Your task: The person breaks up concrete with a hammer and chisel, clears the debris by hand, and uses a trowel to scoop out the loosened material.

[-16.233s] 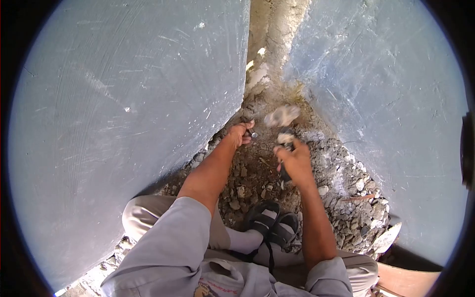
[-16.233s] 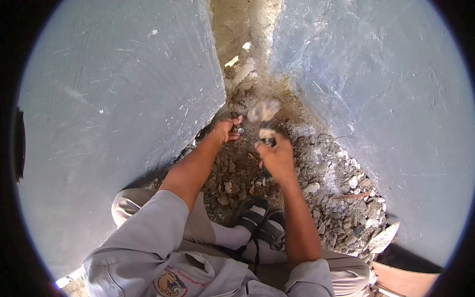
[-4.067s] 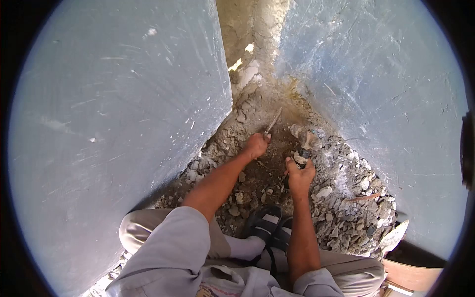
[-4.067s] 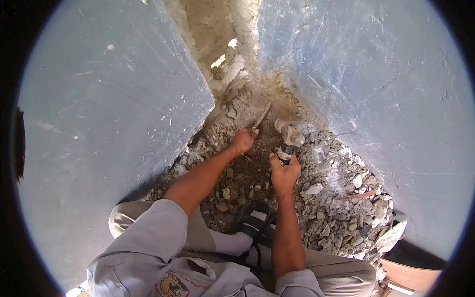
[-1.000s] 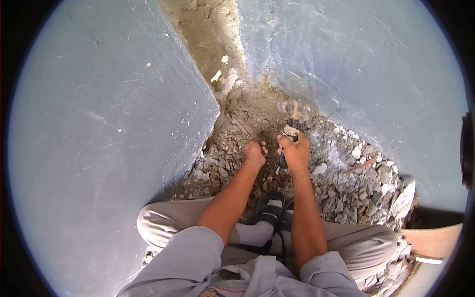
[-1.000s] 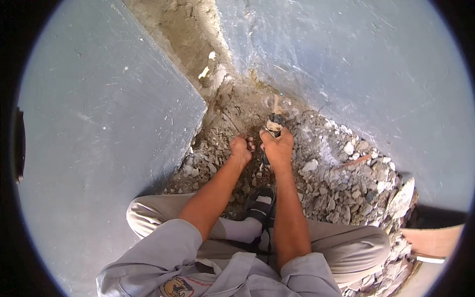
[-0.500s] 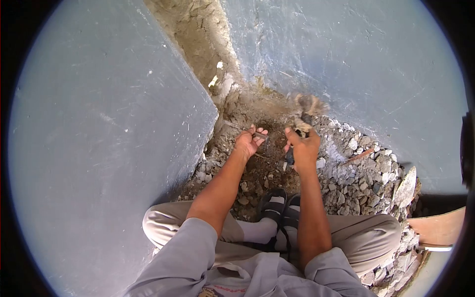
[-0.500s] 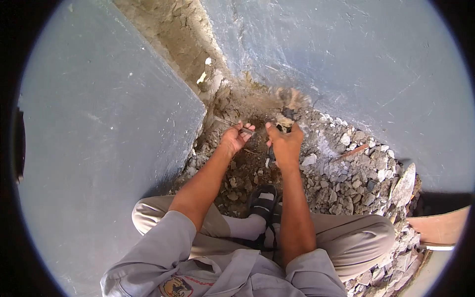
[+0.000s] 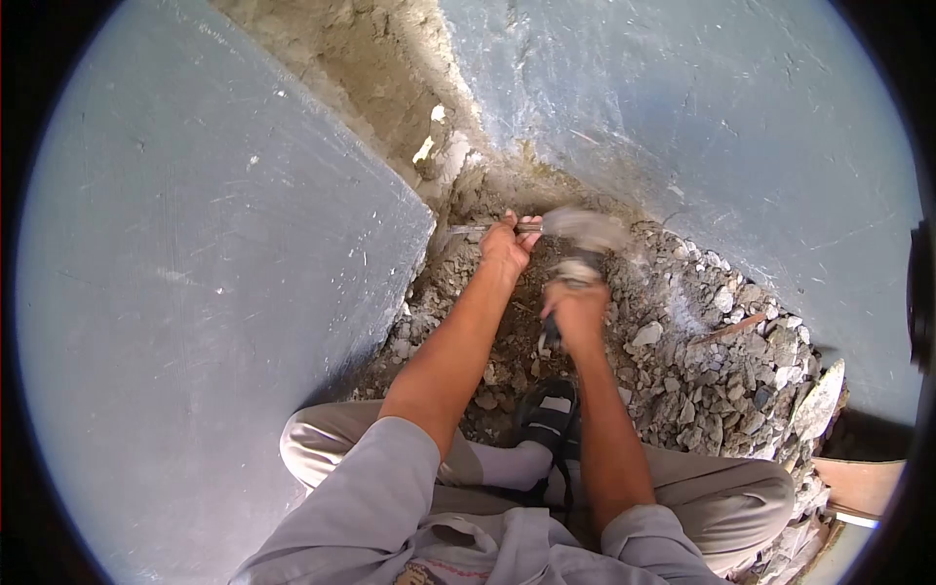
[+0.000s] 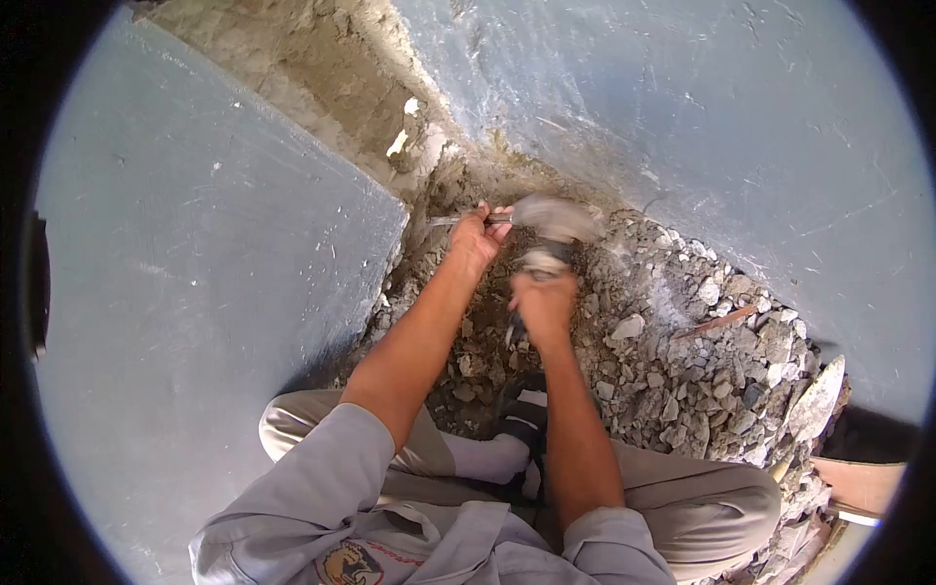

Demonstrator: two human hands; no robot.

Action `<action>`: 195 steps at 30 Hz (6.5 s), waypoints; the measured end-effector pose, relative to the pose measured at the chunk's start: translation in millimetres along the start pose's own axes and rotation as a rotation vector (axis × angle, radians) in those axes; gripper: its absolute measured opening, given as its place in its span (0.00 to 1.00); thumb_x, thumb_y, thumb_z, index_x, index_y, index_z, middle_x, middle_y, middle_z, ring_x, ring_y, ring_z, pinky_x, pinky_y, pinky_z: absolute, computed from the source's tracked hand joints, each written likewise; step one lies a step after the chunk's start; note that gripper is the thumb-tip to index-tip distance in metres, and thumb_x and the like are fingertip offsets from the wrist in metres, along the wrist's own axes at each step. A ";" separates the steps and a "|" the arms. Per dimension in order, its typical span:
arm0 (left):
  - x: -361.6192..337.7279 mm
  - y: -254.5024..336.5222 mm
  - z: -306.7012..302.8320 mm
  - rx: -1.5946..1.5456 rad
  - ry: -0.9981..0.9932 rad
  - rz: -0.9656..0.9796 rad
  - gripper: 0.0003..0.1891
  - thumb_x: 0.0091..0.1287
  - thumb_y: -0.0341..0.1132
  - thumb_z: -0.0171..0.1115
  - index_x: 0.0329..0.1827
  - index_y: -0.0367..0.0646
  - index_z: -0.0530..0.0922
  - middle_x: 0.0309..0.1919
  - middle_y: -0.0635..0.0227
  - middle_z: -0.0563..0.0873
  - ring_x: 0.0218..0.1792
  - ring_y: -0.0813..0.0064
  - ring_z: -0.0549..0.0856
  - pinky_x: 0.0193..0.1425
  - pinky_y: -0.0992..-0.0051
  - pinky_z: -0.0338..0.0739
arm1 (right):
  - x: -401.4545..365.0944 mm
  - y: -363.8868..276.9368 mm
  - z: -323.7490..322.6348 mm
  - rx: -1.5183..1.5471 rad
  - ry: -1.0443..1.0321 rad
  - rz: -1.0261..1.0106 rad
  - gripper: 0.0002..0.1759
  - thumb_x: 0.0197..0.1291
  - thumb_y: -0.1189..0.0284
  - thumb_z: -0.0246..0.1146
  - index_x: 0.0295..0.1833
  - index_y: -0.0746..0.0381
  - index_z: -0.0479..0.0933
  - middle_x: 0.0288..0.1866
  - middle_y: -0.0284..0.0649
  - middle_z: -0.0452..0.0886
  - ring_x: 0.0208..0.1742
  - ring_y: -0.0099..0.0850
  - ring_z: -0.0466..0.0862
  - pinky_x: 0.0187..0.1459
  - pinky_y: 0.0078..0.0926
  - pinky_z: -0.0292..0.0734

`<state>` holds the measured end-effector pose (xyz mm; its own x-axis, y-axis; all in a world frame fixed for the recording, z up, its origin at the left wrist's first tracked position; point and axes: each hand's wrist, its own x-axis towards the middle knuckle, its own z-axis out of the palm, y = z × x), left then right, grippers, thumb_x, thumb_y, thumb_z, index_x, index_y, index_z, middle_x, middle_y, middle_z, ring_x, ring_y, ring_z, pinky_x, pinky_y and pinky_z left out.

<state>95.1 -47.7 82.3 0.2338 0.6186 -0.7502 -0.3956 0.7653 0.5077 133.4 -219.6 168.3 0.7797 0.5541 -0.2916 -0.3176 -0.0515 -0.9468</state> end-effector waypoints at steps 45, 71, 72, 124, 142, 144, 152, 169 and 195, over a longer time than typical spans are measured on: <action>7.8 14.0 -20.3 -0.152 -0.086 -0.063 0.06 0.80 0.35 0.45 0.46 0.48 0.72 0.45 0.58 0.88 0.44 0.63 0.89 0.42 0.69 0.83 | -16.3 -134.3 -24.4 0.171 0.299 -0.800 0.07 0.60 0.73 0.62 0.31 0.64 0.78 0.23 0.40 0.82 0.24 0.27 0.80 0.30 0.27 0.78; 2.0 19.2 -44.7 -0.240 -0.113 -0.049 0.07 0.78 0.31 0.44 0.46 0.38 0.70 0.43 0.51 0.84 0.43 0.55 0.87 0.53 0.58 0.86 | -22.5 -17.3 10.7 0.002 -0.158 0.116 0.15 0.50 0.84 0.62 0.46 0.71 0.74 0.30 0.43 0.81 0.17 0.28 0.78 0.19 0.25 0.76; 2.4 19.7 -45.7 -0.227 -0.141 -0.045 0.06 0.78 0.31 0.44 0.46 0.39 0.70 0.44 0.52 0.84 0.45 0.55 0.87 0.53 0.58 0.85 | -18.9 -43.5 9.0 0.083 -0.106 -0.006 0.16 0.52 0.82 0.66 0.47 0.69 0.75 0.29 0.39 0.80 0.18 0.23 0.77 0.18 0.21 0.71; 14.4 10.8 -70.6 -0.013 -0.144 -0.148 0.08 0.79 0.35 0.46 0.51 0.42 0.71 0.47 0.53 0.85 0.46 0.54 0.87 0.52 0.58 0.83 | -9.4 -25.0 20.7 0.010 -0.165 0.044 0.14 0.54 0.79 0.66 0.46 0.71 0.75 0.28 0.37 0.81 0.19 0.24 0.77 0.21 0.23 0.71; -8.0 -15.5 -66.6 -0.161 -0.090 -0.173 0.06 0.79 0.34 0.45 0.50 0.43 0.70 0.46 0.53 0.83 0.48 0.54 0.86 0.53 0.59 0.85 | -8.6 -57.2 -10.0 0.109 -0.074 -0.154 0.09 0.55 0.85 0.64 0.43 0.71 0.74 0.30 0.38 0.80 0.22 0.24 0.77 0.23 0.23 0.73; 0.6 -18.7 -61.4 -0.166 -0.083 -0.166 0.06 0.79 0.34 0.46 0.50 0.45 0.71 0.46 0.54 0.84 0.48 0.55 0.87 0.52 0.59 0.85 | -10.2 -60.2 -10.9 0.172 -0.024 -0.232 0.10 0.55 0.85 0.64 0.43 0.71 0.74 0.30 0.38 0.80 0.22 0.25 0.77 0.24 0.23 0.73; 32.4 -26.1 -43.9 -0.091 -0.089 -0.122 0.08 0.80 0.36 0.45 0.47 0.44 0.72 0.42 0.58 0.87 0.42 0.61 0.88 0.42 0.68 0.84 | -16.5 41.1 8.3 0.190 0.133 -0.203 0.08 0.51 0.83 0.62 0.38 0.67 0.74 0.24 0.40 0.78 0.22 0.31 0.80 0.23 0.29 0.76; 36.0 -23.5 -71.0 -0.225 -0.100 -0.121 0.05 0.78 0.32 0.47 0.51 0.44 0.71 0.42 0.60 0.85 0.44 0.61 0.89 0.41 0.67 0.82 | -21.9 59.0 5.3 0.017 0.063 -0.150 0.09 0.54 0.83 0.61 0.43 0.69 0.75 0.23 0.39 0.79 0.22 0.30 0.80 0.24 0.29 0.74; 12.5 2.8 -64.1 -0.296 -0.027 -0.113 0.06 0.79 0.31 0.42 0.47 0.39 0.67 0.43 0.52 0.82 0.47 0.52 0.87 0.53 0.54 0.84 | -14.0 -68.9 -0.2 0.150 0.056 -0.320 0.07 0.54 0.83 0.60 0.40 0.67 0.74 0.27 0.41 0.79 0.20 0.28 0.78 0.21 0.25 0.76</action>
<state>40.0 -49.2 47.2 0.3126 0.5404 -0.7812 -0.6065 0.7465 0.2737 144.5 -224.0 237.6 0.8796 0.4757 0.0055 -0.1247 0.2418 -0.9623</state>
